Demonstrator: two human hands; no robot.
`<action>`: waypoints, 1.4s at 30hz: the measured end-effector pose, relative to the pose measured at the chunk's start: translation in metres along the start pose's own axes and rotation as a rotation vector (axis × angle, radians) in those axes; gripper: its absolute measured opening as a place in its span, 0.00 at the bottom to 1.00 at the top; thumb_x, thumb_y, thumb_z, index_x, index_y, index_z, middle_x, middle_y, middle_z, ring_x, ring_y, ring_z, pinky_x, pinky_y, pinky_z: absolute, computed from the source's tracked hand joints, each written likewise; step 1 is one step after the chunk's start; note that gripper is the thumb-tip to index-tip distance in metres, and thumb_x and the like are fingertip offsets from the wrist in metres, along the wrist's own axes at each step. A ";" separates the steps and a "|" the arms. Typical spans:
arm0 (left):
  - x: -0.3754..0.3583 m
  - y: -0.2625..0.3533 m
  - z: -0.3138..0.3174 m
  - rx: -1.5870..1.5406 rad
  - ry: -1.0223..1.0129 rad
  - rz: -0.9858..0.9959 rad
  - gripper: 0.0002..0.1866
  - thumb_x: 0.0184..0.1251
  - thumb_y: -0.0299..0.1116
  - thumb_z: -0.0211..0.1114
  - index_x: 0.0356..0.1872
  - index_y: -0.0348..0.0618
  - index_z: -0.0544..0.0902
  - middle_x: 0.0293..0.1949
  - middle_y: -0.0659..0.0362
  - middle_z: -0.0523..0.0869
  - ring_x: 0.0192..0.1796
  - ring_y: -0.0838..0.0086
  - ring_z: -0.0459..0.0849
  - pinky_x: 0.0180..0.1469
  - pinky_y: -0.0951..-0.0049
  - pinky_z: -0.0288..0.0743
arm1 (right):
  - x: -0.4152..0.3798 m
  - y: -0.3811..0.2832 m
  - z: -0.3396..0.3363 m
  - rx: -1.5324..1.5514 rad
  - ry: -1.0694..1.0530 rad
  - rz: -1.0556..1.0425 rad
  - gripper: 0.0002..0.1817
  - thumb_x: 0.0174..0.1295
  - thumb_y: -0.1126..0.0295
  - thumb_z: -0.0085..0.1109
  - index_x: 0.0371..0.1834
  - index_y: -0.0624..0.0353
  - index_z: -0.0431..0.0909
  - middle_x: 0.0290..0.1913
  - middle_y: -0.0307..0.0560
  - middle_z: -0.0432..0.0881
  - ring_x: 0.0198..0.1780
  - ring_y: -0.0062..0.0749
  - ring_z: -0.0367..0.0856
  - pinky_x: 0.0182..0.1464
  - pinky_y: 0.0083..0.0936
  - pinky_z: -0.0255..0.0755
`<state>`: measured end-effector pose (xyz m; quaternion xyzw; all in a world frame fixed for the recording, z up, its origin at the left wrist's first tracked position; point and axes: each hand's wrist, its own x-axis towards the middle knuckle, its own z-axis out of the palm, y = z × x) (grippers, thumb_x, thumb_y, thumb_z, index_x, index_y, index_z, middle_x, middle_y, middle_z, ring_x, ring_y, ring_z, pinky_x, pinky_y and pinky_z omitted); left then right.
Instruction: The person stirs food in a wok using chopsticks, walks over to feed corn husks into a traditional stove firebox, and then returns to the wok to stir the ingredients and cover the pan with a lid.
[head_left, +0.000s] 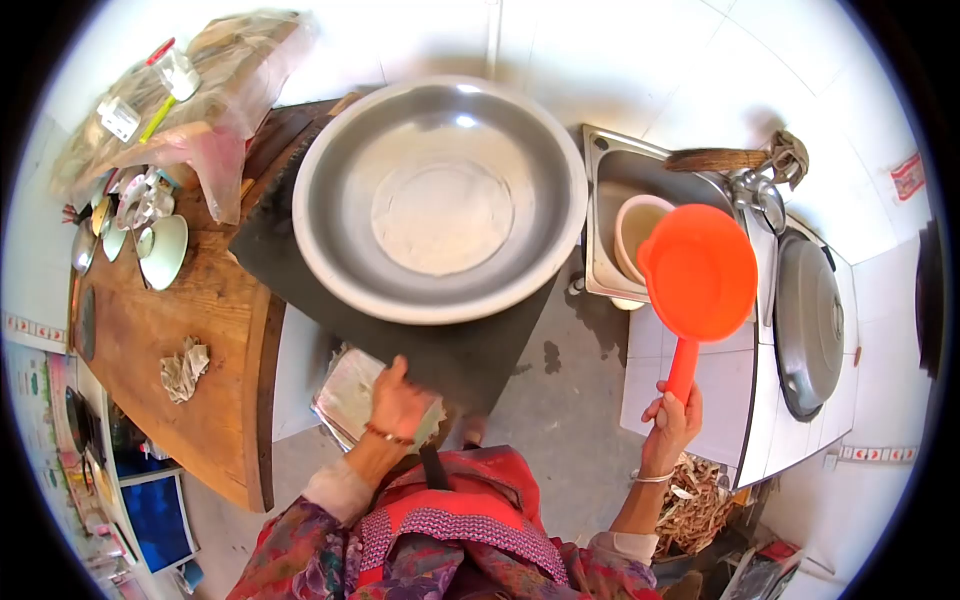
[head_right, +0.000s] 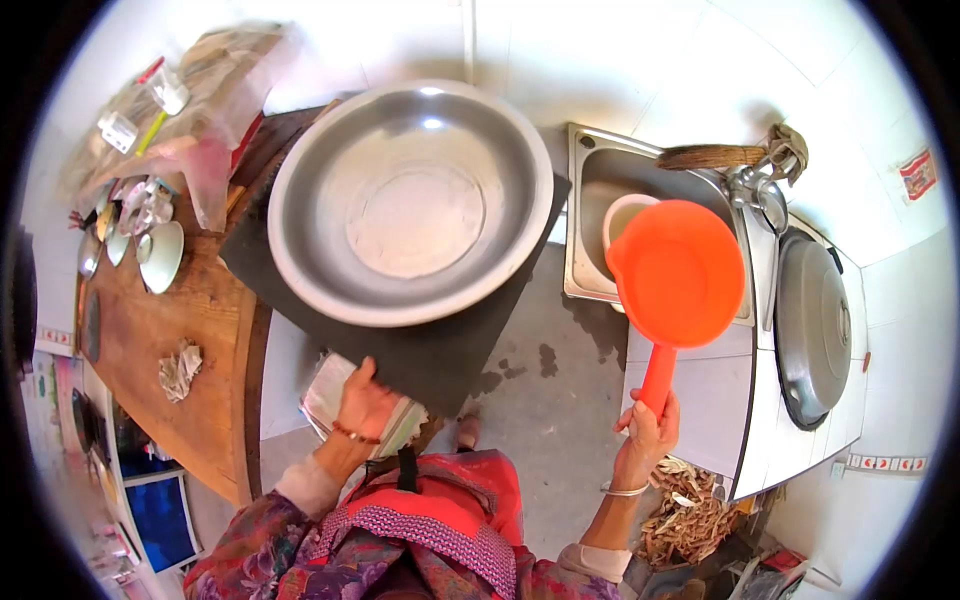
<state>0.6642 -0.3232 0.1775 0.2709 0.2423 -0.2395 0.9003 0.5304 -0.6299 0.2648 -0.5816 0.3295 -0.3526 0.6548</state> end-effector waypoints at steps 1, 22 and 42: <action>-0.016 0.011 -0.001 0.064 0.015 0.106 0.16 0.61 0.37 0.58 0.48 0.41 0.72 0.50 0.54 0.75 0.55 0.62 0.71 0.57 0.55 0.65 | 0.006 -0.002 0.008 0.004 -0.008 0.000 0.20 0.54 0.70 0.54 0.50 0.69 0.67 0.32 0.49 0.76 0.17 0.20 0.67 0.18 0.16 0.63; -0.163 0.058 -0.133 0.178 0.453 0.453 0.20 0.61 0.35 0.52 0.53 0.35 0.70 0.50 0.54 0.77 0.51 0.65 0.76 0.54 0.66 0.70 | 0.097 0.028 0.234 -1.013 -0.505 -0.805 0.22 0.49 0.68 0.52 0.51 0.54 0.71 0.32 0.52 0.74 0.29 0.47 0.76 0.33 0.37 0.71; -0.130 0.070 -0.105 0.199 0.246 0.343 0.29 0.52 0.33 0.67 0.56 0.41 0.68 0.53 0.58 0.75 0.56 0.66 0.72 0.60 0.64 0.66 | 0.109 -0.005 0.204 -0.241 -0.441 -0.056 0.23 0.50 0.70 0.56 0.51 0.67 0.71 0.31 0.45 0.77 0.19 0.18 0.69 0.19 0.13 0.62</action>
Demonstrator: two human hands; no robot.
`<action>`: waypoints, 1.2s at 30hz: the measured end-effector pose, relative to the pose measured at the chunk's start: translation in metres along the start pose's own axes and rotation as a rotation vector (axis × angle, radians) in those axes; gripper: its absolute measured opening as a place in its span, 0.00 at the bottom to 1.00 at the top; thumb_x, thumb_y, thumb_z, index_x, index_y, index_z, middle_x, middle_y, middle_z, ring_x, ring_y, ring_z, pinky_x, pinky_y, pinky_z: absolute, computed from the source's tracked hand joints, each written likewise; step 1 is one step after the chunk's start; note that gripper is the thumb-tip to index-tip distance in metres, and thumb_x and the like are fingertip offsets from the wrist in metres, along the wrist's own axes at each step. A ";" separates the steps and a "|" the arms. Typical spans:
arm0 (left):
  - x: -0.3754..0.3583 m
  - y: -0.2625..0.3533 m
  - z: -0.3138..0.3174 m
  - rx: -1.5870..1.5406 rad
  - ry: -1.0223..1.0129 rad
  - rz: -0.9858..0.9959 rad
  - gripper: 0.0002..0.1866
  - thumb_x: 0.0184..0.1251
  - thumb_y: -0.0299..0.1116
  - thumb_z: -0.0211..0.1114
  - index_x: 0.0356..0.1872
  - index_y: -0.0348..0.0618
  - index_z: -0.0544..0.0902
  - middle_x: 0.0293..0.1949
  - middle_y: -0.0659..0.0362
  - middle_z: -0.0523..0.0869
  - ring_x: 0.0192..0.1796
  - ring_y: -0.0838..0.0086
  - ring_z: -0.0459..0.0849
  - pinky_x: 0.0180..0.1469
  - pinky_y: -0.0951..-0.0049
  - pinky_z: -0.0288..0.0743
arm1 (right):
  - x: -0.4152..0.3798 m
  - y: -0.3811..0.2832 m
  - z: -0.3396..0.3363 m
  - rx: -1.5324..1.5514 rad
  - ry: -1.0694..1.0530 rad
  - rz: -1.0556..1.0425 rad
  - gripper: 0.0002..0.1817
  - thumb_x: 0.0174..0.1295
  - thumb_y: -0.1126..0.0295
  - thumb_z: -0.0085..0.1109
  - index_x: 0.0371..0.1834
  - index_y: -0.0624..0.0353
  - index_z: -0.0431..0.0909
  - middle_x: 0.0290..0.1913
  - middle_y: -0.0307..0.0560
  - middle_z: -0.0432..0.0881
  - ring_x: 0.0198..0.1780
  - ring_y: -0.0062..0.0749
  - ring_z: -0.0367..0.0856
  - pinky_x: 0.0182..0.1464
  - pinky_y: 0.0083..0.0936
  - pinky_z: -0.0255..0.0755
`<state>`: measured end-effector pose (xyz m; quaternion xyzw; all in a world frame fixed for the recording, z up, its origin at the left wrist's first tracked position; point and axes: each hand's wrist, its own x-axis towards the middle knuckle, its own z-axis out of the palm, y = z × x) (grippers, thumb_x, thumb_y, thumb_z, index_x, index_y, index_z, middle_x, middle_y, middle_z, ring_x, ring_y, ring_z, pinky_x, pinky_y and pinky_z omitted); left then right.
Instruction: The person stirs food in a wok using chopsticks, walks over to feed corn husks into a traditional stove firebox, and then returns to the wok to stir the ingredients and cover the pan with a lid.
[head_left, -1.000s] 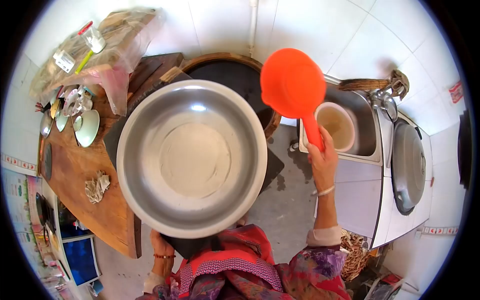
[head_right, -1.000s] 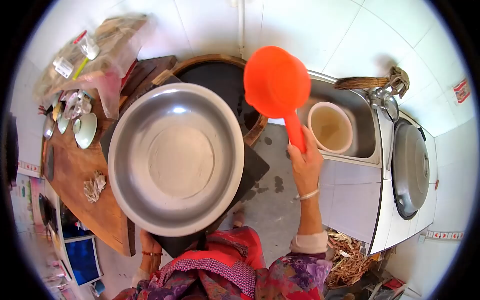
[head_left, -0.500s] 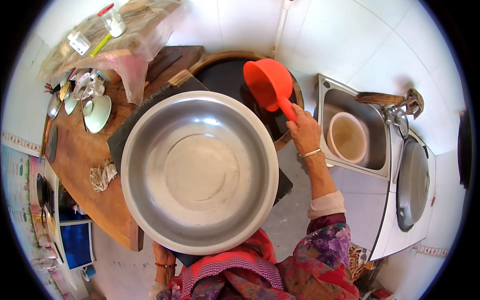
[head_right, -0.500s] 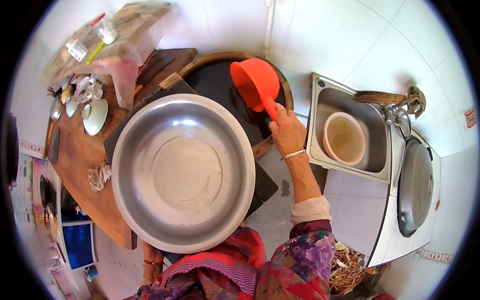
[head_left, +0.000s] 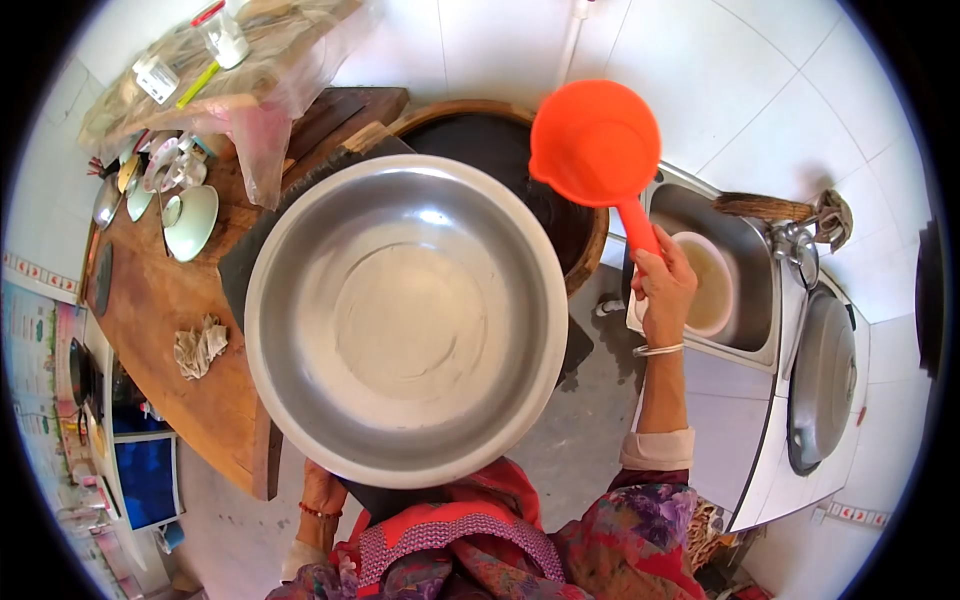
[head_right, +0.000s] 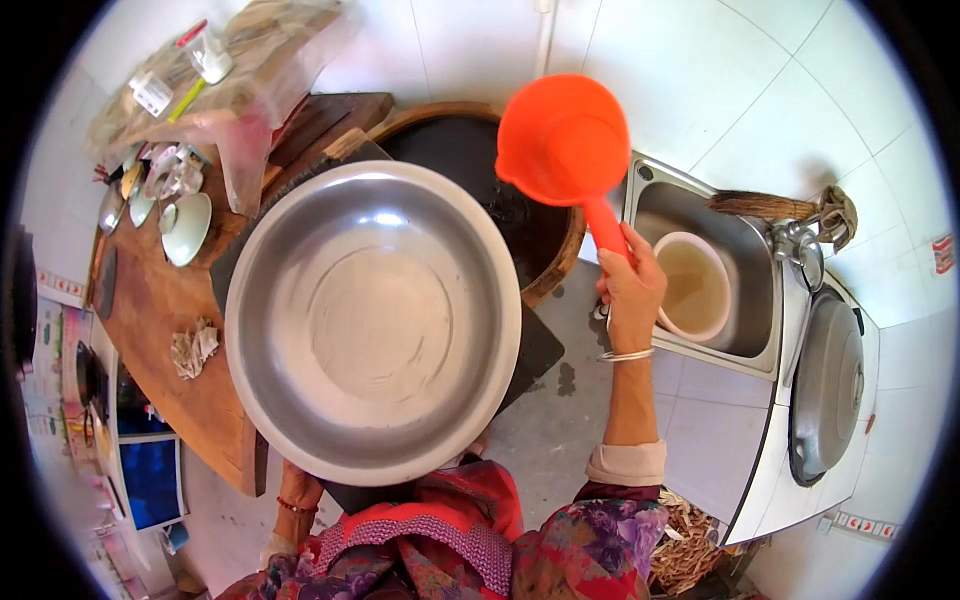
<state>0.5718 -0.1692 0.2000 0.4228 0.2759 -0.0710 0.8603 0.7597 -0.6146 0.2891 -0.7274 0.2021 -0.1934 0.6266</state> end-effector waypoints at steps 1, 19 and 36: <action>0.006 0.000 0.006 -0.016 -0.058 -0.007 0.28 0.53 0.30 0.65 0.57 0.40 0.66 0.54 0.57 0.73 0.57 0.66 0.71 0.61 0.64 0.65 | -0.001 -0.003 -0.005 0.137 0.039 0.005 0.23 0.50 0.71 0.56 0.51 0.68 0.71 0.31 0.47 0.78 0.18 0.18 0.67 0.18 0.13 0.59; 0.073 -0.110 0.187 -0.313 -0.258 -0.108 0.28 0.55 0.15 0.56 0.59 0.43 0.62 0.56 0.54 0.71 0.57 0.65 0.71 0.59 0.60 0.66 | -0.076 0.006 -0.122 0.308 0.299 0.010 0.21 0.60 0.67 0.49 0.54 0.66 0.64 0.38 0.55 0.77 0.20 0.18 0.66 0.18 0.10 0.57; 0.071 -0.102 0.151 0.353 -0.630 -0.288 0.17 0.64 0.35 0.54 0.49 0.36 0.68 0.39 0.53 0.78 0.38 0.73 0.80 0.39 0.74 0.76 | -0.146 -0.065 -0.063 0.307 0.065 -0.060 0.25 0.53 0.67 0.52 0.54 0.67 0.64 0.41 0.60 0.75 0.18 0.22 0.64 0.19 0.13 0.60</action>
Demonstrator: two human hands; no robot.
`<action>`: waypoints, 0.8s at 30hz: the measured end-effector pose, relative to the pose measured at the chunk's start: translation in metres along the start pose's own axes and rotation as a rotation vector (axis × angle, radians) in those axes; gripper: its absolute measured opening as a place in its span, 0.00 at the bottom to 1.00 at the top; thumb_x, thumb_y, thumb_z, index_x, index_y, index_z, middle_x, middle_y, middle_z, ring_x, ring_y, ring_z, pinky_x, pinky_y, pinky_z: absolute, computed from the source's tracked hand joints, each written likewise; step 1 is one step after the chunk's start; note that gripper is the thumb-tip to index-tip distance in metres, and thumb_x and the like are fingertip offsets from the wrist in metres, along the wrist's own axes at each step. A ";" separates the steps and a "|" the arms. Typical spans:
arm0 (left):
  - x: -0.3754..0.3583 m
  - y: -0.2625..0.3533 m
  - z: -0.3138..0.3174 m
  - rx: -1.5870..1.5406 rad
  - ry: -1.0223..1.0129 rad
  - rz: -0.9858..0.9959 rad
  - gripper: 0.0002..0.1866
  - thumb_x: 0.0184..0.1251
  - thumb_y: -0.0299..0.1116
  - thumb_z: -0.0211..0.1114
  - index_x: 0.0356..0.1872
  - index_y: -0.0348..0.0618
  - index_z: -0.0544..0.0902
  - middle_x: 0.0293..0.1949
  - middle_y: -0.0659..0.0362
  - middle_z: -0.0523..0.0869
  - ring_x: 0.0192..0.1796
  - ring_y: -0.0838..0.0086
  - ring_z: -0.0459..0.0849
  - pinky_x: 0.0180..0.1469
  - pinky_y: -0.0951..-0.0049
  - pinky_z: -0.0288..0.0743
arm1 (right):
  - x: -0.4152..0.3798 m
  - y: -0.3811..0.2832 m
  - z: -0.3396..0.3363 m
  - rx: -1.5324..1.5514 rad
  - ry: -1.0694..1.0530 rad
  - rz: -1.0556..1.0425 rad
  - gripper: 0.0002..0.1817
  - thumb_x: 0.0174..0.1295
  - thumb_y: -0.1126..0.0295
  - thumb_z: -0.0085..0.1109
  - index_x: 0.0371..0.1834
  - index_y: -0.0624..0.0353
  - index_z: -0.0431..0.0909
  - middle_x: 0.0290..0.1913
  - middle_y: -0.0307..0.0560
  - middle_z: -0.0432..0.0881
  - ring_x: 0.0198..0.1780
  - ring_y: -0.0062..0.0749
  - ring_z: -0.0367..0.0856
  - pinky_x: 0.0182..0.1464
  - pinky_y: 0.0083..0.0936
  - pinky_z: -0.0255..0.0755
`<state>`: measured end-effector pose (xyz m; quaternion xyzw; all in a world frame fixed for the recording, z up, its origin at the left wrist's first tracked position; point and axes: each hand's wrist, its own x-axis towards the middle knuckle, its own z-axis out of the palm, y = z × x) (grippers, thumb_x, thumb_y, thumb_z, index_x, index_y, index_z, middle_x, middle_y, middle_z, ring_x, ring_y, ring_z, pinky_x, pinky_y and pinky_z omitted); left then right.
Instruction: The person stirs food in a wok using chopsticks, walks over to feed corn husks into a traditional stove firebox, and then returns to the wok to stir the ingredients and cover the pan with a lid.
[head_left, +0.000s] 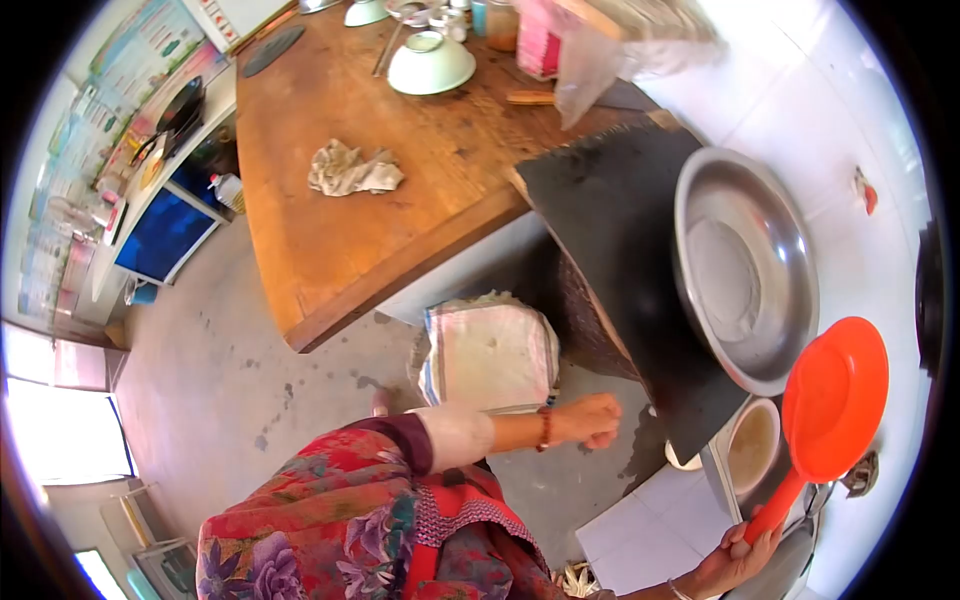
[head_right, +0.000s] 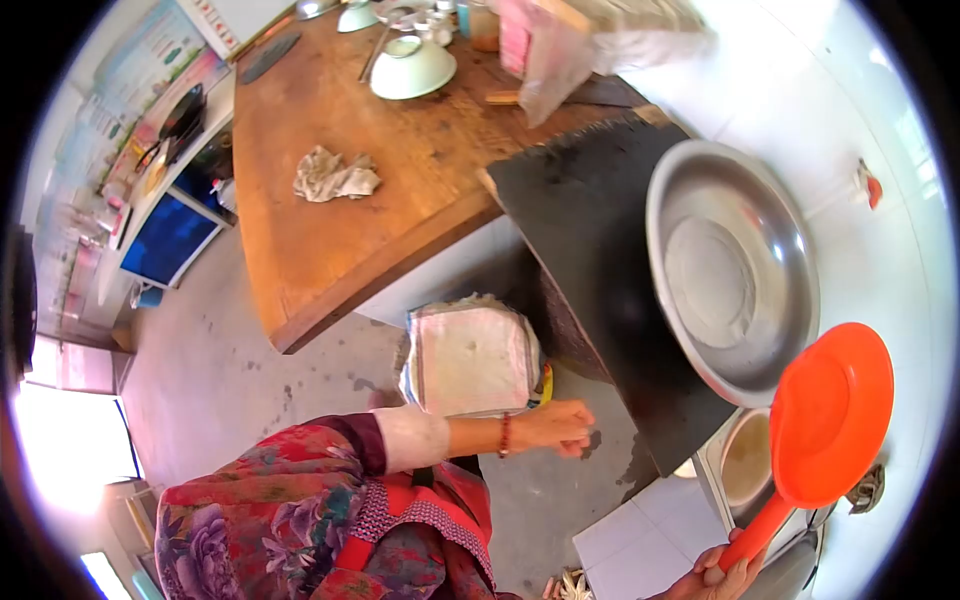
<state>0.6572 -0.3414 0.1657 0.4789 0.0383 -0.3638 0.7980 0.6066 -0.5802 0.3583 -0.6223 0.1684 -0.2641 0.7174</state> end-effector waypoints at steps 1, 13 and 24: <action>-0.026 0.006 -0.018 -0.018 0.005 0.015 0.18 0.64 0.36 0.55 0.50 0.36 0.68 0.40 0.53 0.78 0.39 0.73 0.80 0.40 0.73 0.76 | -0.011 -0.004 0.016 0.063 -0.018 0.067 0.26 0.47 0.70 0.56 0.52 0.65 0.67 0.40 0.62 0.74 0.18 0.27 0.63 0.20 0.17 0.63; -0.389 -0.040 -0.248 -0.256 0.467 0.185 0.18 0.64 0.35 0.55 0.51 0.37 0.68 0.44 0.50 0.78 0.42 0.67 0.81 0.42 0.71 0.77 | -0.196 0.042 0.215 -0.044 -0.484 0.077 0.25 0.59 0.64 0.48 0.57 0.66 0.62 0.37 0.53 0.76 0.17 0.17 0.65 0.17 0.10 0.55; -0.584 -0.100 -0.318 -0.517 0.882 0.291 0.17 0.63 0.35 0.56 0.50 0.37 0.69 0.43 0.47 0.78 0.42 0.62 0.81 0.40 0.66 0.78 | -0.340 0.077 0.414 0.048 -0.857 0.255 0.23 0.55 0.68 0.48 0.54 0.67 0.67 0.32 0.52 0.77 0.16 0.19 0.67 0.14 0.11 0.57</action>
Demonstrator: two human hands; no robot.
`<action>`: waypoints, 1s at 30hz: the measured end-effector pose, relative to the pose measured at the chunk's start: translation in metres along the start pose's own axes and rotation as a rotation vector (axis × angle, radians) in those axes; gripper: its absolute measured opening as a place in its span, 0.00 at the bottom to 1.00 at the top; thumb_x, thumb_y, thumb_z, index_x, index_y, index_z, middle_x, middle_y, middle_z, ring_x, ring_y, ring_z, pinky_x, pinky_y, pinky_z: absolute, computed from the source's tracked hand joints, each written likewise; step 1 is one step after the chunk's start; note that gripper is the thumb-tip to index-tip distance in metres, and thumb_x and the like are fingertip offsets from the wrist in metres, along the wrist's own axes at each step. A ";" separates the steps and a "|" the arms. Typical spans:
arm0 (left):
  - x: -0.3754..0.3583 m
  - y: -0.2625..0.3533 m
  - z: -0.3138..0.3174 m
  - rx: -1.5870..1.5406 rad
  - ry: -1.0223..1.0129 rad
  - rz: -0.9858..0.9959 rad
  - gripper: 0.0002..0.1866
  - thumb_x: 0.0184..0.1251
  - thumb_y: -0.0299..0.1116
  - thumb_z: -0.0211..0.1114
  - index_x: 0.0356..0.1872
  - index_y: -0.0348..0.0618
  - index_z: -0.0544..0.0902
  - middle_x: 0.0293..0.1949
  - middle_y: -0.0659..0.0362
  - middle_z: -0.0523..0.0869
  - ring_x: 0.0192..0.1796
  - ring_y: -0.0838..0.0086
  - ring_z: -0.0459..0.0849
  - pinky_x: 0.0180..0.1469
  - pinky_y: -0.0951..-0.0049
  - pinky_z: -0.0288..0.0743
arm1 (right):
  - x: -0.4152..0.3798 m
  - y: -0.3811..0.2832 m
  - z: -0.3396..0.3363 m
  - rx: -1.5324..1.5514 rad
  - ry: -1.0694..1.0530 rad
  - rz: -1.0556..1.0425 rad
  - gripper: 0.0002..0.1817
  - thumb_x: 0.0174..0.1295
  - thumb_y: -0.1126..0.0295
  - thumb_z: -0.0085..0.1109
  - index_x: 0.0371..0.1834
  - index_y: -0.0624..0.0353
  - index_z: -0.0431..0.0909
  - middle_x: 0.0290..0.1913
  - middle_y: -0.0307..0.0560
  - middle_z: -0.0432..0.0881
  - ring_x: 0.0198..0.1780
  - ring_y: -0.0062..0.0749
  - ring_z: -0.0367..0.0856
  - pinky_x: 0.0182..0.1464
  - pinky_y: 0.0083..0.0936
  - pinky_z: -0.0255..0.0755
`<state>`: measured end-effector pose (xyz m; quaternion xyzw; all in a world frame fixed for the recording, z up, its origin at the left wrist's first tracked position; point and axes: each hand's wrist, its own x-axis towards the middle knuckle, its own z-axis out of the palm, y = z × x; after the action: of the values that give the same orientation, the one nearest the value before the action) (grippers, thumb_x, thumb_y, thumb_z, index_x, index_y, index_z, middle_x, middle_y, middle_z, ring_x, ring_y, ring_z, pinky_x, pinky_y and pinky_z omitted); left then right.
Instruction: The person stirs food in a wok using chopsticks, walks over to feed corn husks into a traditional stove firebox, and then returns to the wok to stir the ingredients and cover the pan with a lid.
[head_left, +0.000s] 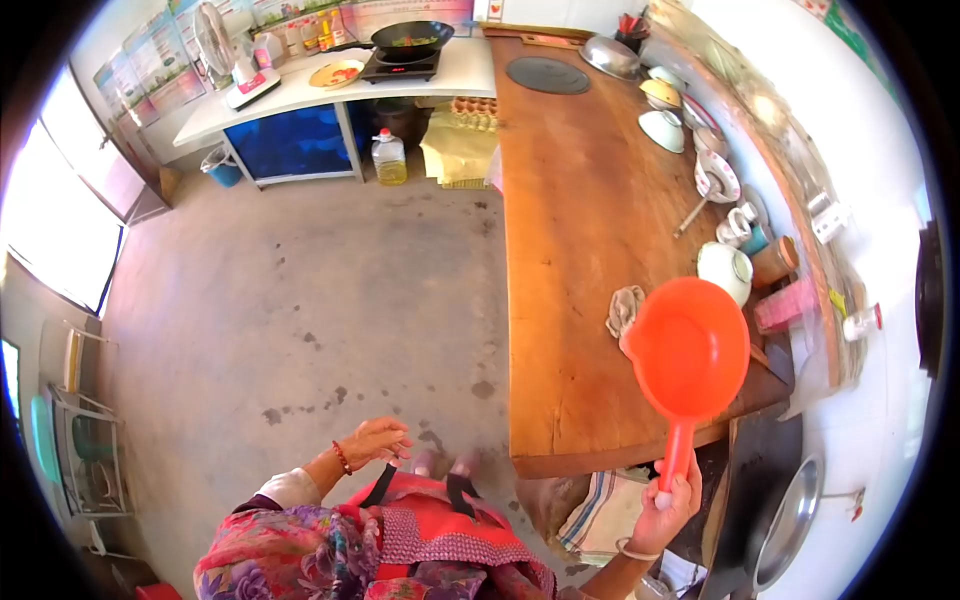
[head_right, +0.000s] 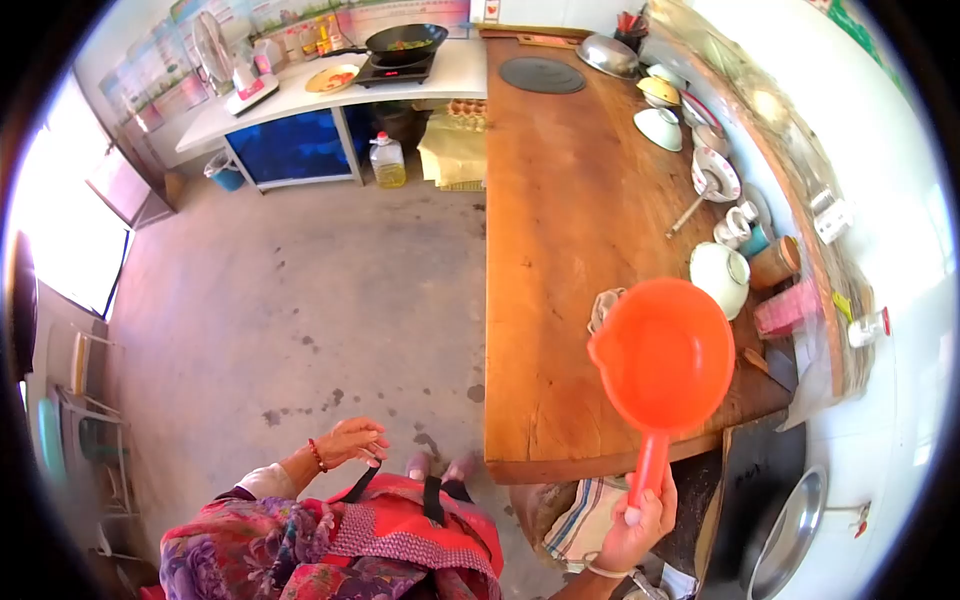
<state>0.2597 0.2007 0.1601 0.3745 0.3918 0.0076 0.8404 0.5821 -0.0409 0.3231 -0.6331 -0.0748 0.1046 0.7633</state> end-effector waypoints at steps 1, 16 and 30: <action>0.000 -0.004 -0.005 -0.008 0.013 0.001 0.17 0.63 0.35 0.56 0.50 0.37 0.69 0.43 0.47 0.78 0.42 0.62 0.81 0.40 0.66 0.78 | 0.008 0.006 0.012 0.006 -0.033 0.019 0.23 0.55 0.67 0.48 0.54 0.66 0.67 0.32 0.52 0.77 0.15 0.20 0.67 0.14 0.12 0.57; -0.008 0.032 -0.076 0.442 0.072 0.062 0.24 0.67 0.46 0.49 0.57 0.40 0.69 0.53 0.55 0.74 0.58 0.70 0.68 0.61 0.70 0.59 | 0.115 0.077 0.228 0.038 -0.347 0.155 0.24 0.50 0.72 0.51 0.52 0.69 0.69 0.32 0.55 0.77 0.15 0.21 0.67 0.14 0.13 0.60; 0.097 0.208 -0.231 0.313 0.163 0.193 0.26 0.66 0.48 0.50 0.56 0.35 0.68 0.50 0.52 0.77 0.54 0.69 0.74 0.56 0.69 0.66 | 0.188 0.110 0.463 -0.062 -0.338 0.100 0.22 0.52 0.71 0.50 0.53 0.68 0.69 0.31 0.53 0.77 0.14 0.20 0.66 0.14 0.13 0.59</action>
<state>0.2320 0.5243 0.1333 0.5343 0.4171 0.0573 0.7330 0.6426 0.4661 0.2987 -0.6328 -0.1736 0.2450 0.7137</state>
